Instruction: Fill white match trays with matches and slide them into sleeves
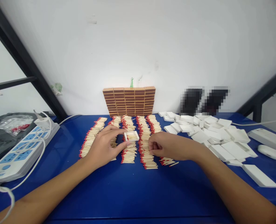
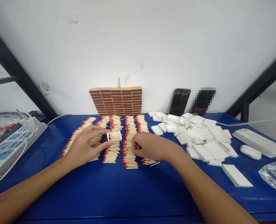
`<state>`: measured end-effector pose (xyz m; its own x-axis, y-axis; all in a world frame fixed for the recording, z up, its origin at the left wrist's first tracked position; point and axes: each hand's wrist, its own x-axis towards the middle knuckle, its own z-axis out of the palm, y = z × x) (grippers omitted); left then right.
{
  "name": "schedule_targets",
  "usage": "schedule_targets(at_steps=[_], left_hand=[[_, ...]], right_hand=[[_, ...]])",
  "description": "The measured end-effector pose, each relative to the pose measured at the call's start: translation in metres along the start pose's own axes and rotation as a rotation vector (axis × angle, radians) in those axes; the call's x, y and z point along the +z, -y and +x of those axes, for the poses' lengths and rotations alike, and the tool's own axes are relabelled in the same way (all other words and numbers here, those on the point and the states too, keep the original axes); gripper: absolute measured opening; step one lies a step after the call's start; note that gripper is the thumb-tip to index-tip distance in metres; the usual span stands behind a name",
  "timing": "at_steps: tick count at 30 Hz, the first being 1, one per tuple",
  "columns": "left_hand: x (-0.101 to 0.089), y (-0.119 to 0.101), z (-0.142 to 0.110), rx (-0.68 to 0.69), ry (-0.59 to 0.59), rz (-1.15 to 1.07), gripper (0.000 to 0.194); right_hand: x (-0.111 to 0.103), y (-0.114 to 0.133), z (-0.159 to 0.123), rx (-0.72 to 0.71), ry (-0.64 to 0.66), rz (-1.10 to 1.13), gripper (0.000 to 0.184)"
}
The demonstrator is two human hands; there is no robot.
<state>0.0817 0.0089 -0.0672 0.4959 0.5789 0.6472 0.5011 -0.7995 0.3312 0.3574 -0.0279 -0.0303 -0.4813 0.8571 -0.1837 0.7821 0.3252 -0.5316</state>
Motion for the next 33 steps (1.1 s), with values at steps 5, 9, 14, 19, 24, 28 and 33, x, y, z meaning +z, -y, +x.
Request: schedule_targets(at_steps=[5,9,14,19,24,28,33], left_hand=[[0.000,0.000,0.000,0.014,-0.002,-0.016,0.034],[0.001,0.002,0.000,0.009,0.006,-0.015,0.034],[0.001,0.003,-0.002,0.025,0.018,-0.006,0.036],[0.003,0.001,-0.004,0.033,0.035,0.005,0.037],[0.003,0.000,-0.003,0.064,0.087,-0.022,0.036],[0.003,-0.002,-0.003,0.065,0.093,-0.026,0.036],[0.001,-0.004,-0.002,0.063,0.082,-0.055,0.036]], right_hand=[[0.002,-0.001,-0.001,-0.012,-0.010,-0.004,0.009],[-0.001,0.002,-0.001,0.013,0.031,-0.027,0.008],[-0.005,0.006,0.001,-0.026,-0.051,-0.036,0.008],[-0.003,0.007,0.006,-0.143,-0.146,0.000,0.015],[0.002,0.011,0.007,-0.162,-0.219,0.033,0.012],[0.004,0.013,0.011,-0.184,-0.298,0.036,0.010],[0.006,0.014,0.015,-0.208,-0.359,0.038,0.011]])
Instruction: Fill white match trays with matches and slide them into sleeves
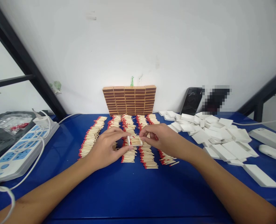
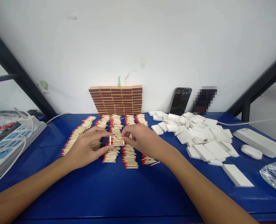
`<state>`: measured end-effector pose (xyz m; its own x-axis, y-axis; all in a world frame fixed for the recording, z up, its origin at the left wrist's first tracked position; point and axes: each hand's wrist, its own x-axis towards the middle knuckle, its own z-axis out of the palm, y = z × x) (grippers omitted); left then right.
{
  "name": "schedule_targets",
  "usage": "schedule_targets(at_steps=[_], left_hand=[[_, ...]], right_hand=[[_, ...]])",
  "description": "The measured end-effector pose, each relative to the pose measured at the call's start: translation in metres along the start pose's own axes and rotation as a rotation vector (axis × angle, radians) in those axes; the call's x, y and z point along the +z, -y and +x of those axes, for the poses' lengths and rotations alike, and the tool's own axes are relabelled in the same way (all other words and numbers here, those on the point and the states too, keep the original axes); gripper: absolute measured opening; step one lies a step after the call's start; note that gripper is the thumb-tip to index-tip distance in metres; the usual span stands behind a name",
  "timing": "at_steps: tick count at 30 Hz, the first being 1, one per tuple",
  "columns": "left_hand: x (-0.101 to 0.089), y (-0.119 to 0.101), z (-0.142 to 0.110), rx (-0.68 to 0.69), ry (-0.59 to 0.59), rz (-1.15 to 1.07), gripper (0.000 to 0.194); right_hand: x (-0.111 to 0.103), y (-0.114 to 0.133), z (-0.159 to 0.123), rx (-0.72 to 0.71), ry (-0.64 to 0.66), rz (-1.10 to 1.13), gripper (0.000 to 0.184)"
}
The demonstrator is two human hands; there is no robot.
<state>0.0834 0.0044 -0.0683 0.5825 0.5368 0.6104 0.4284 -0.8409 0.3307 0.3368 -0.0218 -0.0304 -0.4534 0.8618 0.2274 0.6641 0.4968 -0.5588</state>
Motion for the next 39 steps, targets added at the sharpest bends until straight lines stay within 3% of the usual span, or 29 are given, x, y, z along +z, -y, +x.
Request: schedule_targets(at_steps=[19,30,39], left_hand=[[0.000,0.000,0.000,-0.024,-0.034,-0.036,0.038],[-0.001,-0.003,0.002,-0.050,-0.069,-0.028,0.036],[-0.001,-0.002,0.001,-0.049,-0.060,-0.029,0.036]], right_hand=[[0.015,-0.007,0.004,-0.262,-0.222,0.011,0.008],[0.003,-0.005,0.000,-0.162,-0.219,-0.078,0.011],[0.003,0.000,-0.001,-0.137,-0.130,-0.063,0.007]])
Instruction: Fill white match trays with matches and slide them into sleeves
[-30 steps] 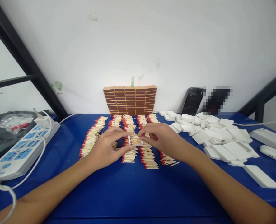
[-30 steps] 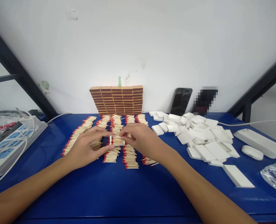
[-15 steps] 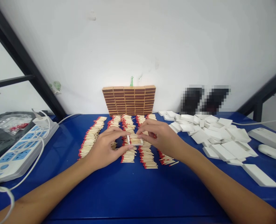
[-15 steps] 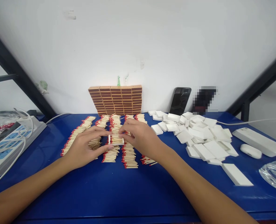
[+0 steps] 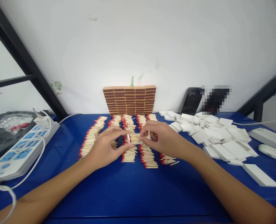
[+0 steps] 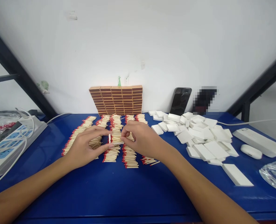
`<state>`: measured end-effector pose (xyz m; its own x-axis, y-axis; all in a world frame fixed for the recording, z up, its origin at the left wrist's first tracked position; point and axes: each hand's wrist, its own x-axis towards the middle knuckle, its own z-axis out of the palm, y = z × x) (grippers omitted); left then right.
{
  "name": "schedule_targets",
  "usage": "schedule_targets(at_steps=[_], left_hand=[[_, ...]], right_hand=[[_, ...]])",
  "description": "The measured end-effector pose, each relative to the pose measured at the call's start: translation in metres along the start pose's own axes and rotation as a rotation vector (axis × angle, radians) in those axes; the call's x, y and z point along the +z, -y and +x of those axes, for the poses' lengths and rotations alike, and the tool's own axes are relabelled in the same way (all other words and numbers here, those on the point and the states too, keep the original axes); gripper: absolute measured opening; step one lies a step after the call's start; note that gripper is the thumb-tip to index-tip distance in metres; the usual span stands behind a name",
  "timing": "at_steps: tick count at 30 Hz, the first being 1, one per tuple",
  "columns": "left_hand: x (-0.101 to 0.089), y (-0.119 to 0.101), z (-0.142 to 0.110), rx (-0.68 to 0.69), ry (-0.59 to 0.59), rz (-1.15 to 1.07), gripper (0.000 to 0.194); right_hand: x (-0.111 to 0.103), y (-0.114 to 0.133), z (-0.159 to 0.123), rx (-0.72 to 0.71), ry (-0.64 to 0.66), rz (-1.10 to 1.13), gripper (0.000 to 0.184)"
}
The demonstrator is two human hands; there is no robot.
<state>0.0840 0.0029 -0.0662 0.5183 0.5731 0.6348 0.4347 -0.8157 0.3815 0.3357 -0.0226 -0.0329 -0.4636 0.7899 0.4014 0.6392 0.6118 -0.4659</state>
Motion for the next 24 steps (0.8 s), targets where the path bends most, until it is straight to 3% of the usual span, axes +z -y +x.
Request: schedule_targets(at_steps=[6,24], left_hand=[[0.0009,-0.0036,0.0003,0.020,0.022,-0.026,0.035],[0.0011,0.0009,-0.0009,0.031,0.034,-0.012,0.037]], right_hand=[[0.0082,-0.0016,0.0006,-0.002,0.048,-0.005,0.009],[0.0087,-0.0014,0.0007,-0.007,0.012,-0.035,0.011]])
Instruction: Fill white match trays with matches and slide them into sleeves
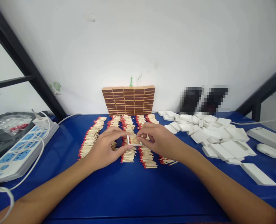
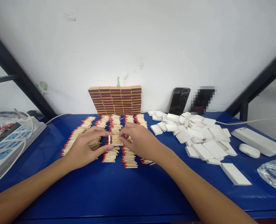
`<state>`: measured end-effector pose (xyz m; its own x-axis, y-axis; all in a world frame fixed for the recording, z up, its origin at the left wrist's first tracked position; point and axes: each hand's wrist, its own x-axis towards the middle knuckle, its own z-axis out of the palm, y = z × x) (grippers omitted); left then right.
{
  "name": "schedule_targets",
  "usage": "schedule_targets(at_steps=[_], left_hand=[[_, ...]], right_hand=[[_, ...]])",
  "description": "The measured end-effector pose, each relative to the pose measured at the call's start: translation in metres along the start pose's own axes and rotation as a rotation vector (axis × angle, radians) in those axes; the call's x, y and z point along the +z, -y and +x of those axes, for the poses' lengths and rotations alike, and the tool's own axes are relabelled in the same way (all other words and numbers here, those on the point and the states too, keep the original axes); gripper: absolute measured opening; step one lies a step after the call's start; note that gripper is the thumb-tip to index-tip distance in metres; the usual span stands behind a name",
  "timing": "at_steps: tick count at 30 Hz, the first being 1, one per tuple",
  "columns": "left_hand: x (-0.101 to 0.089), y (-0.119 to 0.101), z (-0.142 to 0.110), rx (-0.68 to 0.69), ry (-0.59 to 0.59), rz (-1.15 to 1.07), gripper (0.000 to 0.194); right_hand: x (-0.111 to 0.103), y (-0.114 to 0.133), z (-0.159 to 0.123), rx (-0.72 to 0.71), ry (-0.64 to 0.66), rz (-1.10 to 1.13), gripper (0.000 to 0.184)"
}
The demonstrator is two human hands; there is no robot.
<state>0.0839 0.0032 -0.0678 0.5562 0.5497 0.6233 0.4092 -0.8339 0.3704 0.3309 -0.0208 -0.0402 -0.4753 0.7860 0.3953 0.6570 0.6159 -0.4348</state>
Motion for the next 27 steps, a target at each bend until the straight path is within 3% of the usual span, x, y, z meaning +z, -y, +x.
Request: schedule_targets(at_steps=[17,27], left_hand=[[-0.0001,-0.0058,0.0021,0.038,-0.020,0.007,0.035],[0.0010,-0.0032,0.0000,0.035,-0.004,-0.001,0.036]], right_hand=[[0.0020,0.0028,-0.0018,-0.034,-0.022,0.073,0.004],[0.0041,0.0021,-0.0023,-0.041,0.041,0.026,0.018]])
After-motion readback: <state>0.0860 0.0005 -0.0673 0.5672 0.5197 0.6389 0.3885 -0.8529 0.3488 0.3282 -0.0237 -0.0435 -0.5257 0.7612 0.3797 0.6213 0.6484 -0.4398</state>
